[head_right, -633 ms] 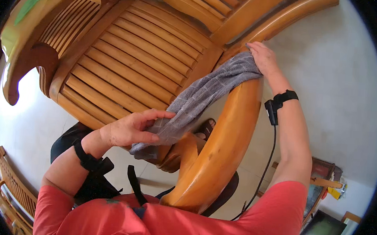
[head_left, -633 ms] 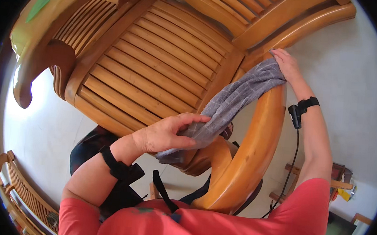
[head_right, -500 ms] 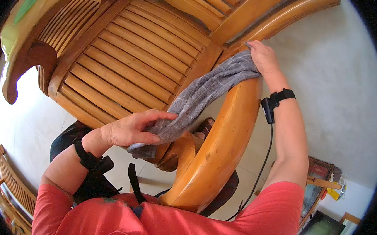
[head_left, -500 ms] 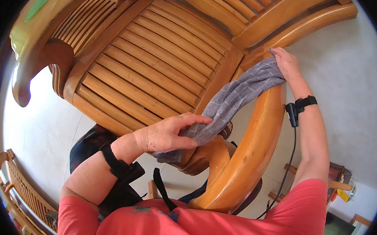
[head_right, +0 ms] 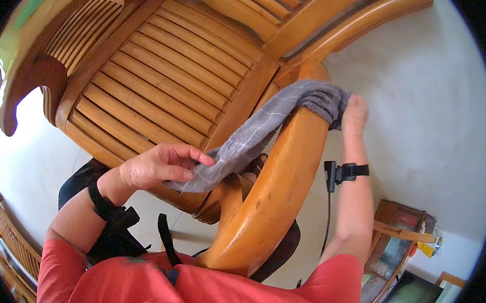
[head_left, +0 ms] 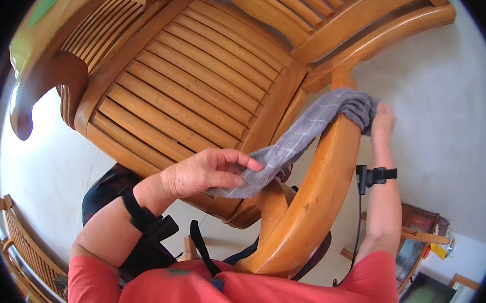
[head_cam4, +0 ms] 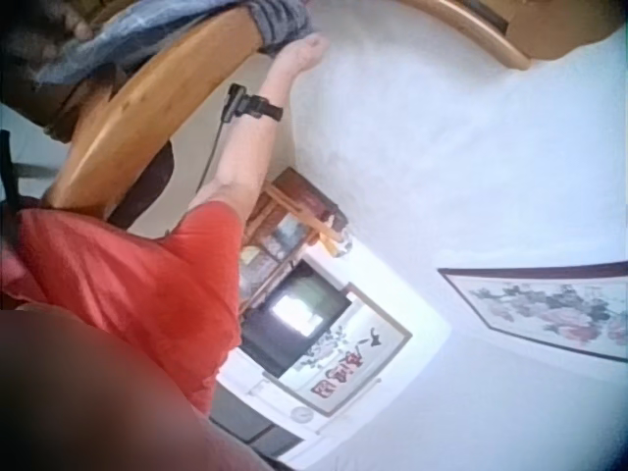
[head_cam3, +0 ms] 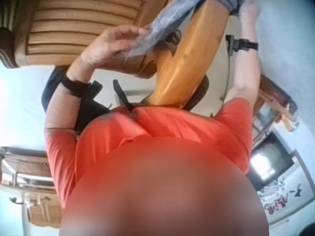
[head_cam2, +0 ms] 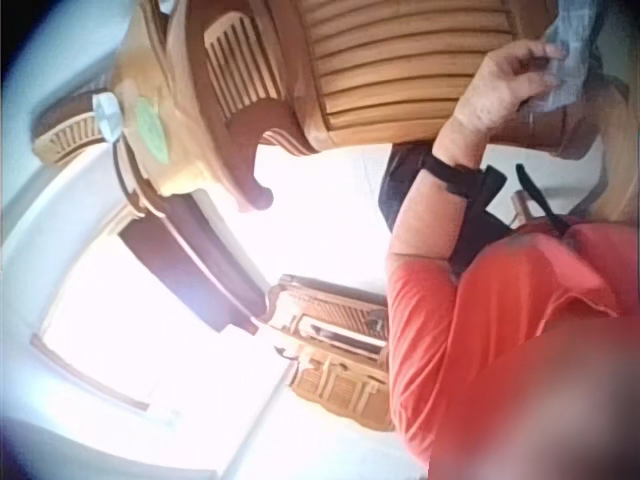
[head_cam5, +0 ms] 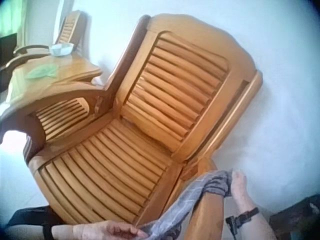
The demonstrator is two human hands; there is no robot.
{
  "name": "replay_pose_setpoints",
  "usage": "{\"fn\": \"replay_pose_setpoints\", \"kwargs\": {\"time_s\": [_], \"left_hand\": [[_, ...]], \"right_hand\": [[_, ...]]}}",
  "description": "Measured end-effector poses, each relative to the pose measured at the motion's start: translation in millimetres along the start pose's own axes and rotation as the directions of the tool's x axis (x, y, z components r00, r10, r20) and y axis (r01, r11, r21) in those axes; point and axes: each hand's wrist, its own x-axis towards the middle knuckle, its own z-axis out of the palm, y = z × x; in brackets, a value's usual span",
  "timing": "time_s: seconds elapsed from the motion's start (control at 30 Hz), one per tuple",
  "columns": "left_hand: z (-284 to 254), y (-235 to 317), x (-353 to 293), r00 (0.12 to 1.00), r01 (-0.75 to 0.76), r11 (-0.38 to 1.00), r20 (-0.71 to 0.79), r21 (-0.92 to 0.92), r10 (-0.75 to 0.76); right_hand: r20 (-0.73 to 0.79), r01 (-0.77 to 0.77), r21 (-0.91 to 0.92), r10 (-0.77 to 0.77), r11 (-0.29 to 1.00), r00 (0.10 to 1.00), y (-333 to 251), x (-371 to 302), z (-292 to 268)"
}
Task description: Wiping down wooden chairs and a table with a cloth.
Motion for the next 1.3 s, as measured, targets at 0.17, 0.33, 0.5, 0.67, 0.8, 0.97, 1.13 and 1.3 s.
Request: {"fn": "replay_pose_setpoints", "kwargs": {"time_s": [0.17, 0.33, 0.5, 0.67, 0.8, 0.97, 1.13, 1.3], "left_hand": [[-10.6, -17.4, 5.7, 0.995, 0.088, 0.945, 0.022, 0.315, -0.1], [-3.4, -10.0, 4.5, 0.996, 0.083, 0.949, 0.0, 0.304, -0.087], [-4.4, -8.8, 2.6, 0.998, 0.06, 0.974, -0.016, 0.217, -0.058], [3.0, 2.6, -0.2, 1.0, 0.024, 0.945, 0.008, 0.325, -0.028], [-0.8, 0.7, -8.0, 1.0, 0.013, 0.95, 0.015, 0.312, -0.019], [-3.4, -1.3, -8.6, 1.0, 0.014, 0.949, 0.015, 0.314, -0.02], [-0.6, 1.0, -5.4, 0.999, -0.009, 0.934, 0.045, 0.357, -0.008], [-2.0, -0.6, -3.3, 0.999, 0.025, 0.934, 0.029, 0.357, -0.037]], "right_hand": [[0.029, 0.311, 0.124, -0.317, 0.942, 0.948, -125.8, -10.2, 6.5], [0.417, 0.5, -0.272, -0.368, 0.822, 0.831, -146.2, 24.0, 26.1], [0.488, 0.594, -0.261, -0.427, 0.761, 0.761, -160.7, 31.2, 22.2], [0.527, 0.505, -0.295, -0.303, 0.811, 0.794, -132.9, 49.2, 24.6], [0.49, 0.533, -0.313, -0.347, 0.786, 0.8, -111.6, 28.0, 4.3], [0.53, 0.373, -0.452, -0.093, 0.81, 0.843, -152.4, 17.9, -9.7], [0.47, 0.663, -0.195, -0.524, 0.723, 0.71, -142.6, 35.0, 23.3], [0.505, 0.684, -0.285, -0.502, 0.672, 0.702, -158.5, 35.3, 29.2]]}}
